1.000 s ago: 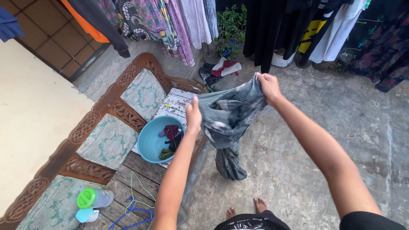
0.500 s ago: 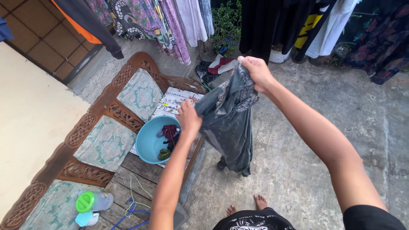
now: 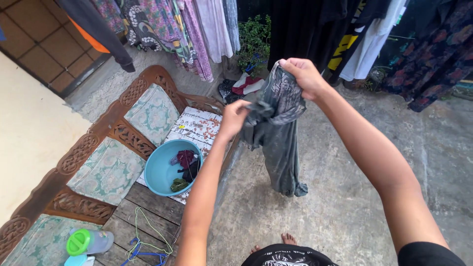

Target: Hang clothes on a clothesline using hangers.

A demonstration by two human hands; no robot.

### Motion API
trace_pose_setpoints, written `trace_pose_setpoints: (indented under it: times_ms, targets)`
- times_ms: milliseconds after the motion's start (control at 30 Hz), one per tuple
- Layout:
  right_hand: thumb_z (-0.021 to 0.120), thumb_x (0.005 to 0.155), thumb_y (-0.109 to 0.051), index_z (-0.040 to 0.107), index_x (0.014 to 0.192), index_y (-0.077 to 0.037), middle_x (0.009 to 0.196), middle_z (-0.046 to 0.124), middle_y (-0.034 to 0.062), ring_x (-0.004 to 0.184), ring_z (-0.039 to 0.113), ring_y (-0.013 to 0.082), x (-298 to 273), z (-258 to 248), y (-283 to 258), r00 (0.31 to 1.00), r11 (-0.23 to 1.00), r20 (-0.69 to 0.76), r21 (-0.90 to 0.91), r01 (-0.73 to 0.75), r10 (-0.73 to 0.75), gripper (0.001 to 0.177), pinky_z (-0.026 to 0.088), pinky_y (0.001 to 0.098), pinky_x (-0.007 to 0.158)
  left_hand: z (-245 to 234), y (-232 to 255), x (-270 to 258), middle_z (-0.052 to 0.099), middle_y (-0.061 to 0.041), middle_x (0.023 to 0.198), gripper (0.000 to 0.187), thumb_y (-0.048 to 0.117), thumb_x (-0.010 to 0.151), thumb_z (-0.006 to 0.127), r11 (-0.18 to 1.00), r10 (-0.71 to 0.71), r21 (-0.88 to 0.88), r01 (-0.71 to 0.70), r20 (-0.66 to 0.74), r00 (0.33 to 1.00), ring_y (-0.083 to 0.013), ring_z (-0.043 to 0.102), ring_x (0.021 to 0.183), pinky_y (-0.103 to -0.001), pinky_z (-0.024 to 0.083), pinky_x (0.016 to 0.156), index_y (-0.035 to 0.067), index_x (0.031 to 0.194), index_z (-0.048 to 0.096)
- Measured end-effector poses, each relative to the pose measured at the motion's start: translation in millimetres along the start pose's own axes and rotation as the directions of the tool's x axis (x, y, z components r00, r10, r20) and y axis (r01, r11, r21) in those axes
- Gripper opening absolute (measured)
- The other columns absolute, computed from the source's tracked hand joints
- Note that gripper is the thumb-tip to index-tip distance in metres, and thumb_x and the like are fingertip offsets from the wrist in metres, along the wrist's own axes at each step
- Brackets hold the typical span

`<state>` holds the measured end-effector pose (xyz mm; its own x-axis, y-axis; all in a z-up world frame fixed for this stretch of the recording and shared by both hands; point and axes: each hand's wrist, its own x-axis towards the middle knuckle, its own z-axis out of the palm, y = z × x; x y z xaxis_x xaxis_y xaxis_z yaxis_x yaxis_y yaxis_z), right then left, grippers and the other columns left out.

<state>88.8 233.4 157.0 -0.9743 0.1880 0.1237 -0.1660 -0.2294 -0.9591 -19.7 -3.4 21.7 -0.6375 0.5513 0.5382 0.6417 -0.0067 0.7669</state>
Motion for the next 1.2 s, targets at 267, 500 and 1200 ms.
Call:
trace_pose_setpoints:
  times_ms: [267, 500, 1200]
  targets:
    - [0.064, 0.105, -0.03, 0.071, 0.092, -0.003, 0.074, 0.065, -0.0009, 0.063, 0.056, 0.0036, -14, -44, 7, 0.982, 0.8, -0.106, -0.597, 0.062, -0.155, 0.031, 0.048, 0.0242, 0.058, 5, 14, 36, 0.069, -0.001, 0.109, 0.02, 0.0, 0.102, 0.052, 0.893, -0.077, -0.432, 0.128, 0.133, 0.988, -0.0069, 0.06, 0.105, -0.024, 0.046, 0.095, 0.0, 0.115, 0.067]
    - [0.065, 0.107, -0.031, 0.069, 0.095, 0.002, 0.072, 0.066, 0.0075, 0.063, 0.061, 0.0115, -21, -38, 1, 0.921, 0.565, -0.07, -0.806, 0.175, -0.384, 0.035, 0.049, 0.0312, 0.059, 17, 4, 53, 0.069, -0.003, 0.11, 0.025, 0.01, 0.108, 0.044, 0.679, -0.218, -0.711, 0.182, 0.041, 0.975, -0.0104, 0.062, 0.103, -0.026, 0.046, 0.096, 0.002, 0.119, 0.065]
    - [0.067, 0.106, -0.025, 0.056, 0.092, 0.0, 0.084, 0.059, 0.0164, 0.071, 0.062, 0.0392, -24, -13, 32, 0.695, 0.092, 0.312, -0.873, 0.478, -0.648, 0.03, 0.048, 0.048, 0.061, 28, 33, 18, 0.078, -0.01, 0.116, 0.043, 0.026, 0.084, 0.08, 0.946, -0.324, 0.071, 0.317, 0.267, 0.908, -0.0178, 0.073, 0.106, -0.033, 0.054, 0.096, 0.0, 0.118, 0.073]
